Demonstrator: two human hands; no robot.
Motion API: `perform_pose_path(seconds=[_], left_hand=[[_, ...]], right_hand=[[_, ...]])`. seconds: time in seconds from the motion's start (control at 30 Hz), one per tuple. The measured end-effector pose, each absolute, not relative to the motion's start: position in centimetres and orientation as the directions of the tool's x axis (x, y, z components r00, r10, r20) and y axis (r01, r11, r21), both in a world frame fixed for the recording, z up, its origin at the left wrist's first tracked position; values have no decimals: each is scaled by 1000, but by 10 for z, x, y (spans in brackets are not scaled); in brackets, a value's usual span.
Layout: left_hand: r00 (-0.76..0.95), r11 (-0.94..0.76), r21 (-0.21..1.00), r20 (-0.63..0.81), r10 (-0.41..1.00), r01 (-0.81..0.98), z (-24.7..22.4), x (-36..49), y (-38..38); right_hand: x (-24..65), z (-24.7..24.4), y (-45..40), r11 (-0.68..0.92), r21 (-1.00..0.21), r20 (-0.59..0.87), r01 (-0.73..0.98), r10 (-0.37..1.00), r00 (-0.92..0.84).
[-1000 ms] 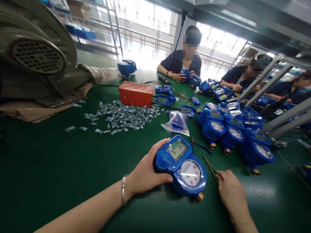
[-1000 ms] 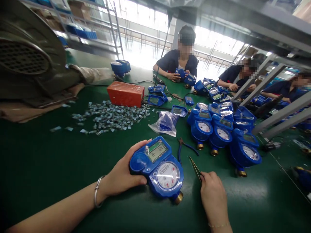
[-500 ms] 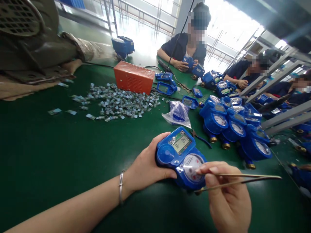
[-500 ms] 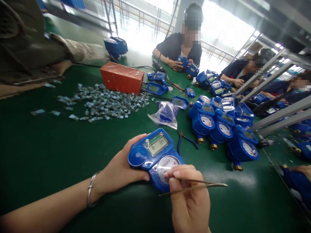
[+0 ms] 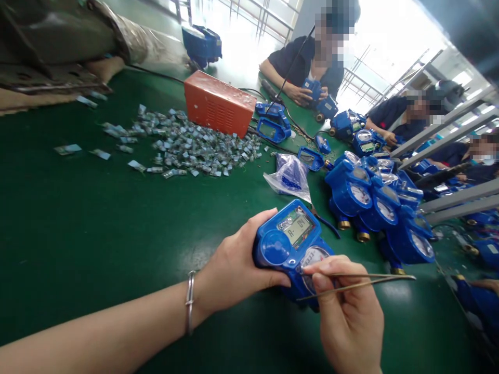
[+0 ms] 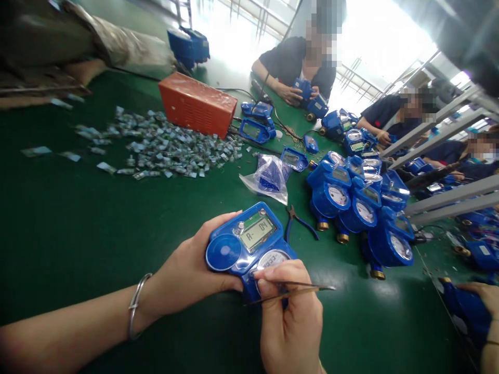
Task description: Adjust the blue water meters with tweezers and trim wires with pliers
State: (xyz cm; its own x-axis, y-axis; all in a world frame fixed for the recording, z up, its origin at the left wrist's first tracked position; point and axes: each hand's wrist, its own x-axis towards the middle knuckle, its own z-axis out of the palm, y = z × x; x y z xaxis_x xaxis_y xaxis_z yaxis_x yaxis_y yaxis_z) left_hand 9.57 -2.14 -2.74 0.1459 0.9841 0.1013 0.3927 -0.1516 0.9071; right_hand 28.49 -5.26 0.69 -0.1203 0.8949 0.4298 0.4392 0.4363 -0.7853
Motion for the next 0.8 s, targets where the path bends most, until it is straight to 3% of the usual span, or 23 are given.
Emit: perform_pose_path(seconds=[0.27, 0.67, 0.8], left_hand=[[130, -177, 900, 136, 982, 398, -29, 97, -22], [138, -149, 903, 102, 985, 404, -26, 96, -22], [131, -129, 898, 81, 988, 422, -24, 97, -21]], right_hand=[[285, 8, -51, 551, -742, 498, 381, 834, -238], [285, 33, -38, 494, -653, 279, 574, 862, -424], [283, 33, -35, 421, -687, 225, 592, 898, -377]])
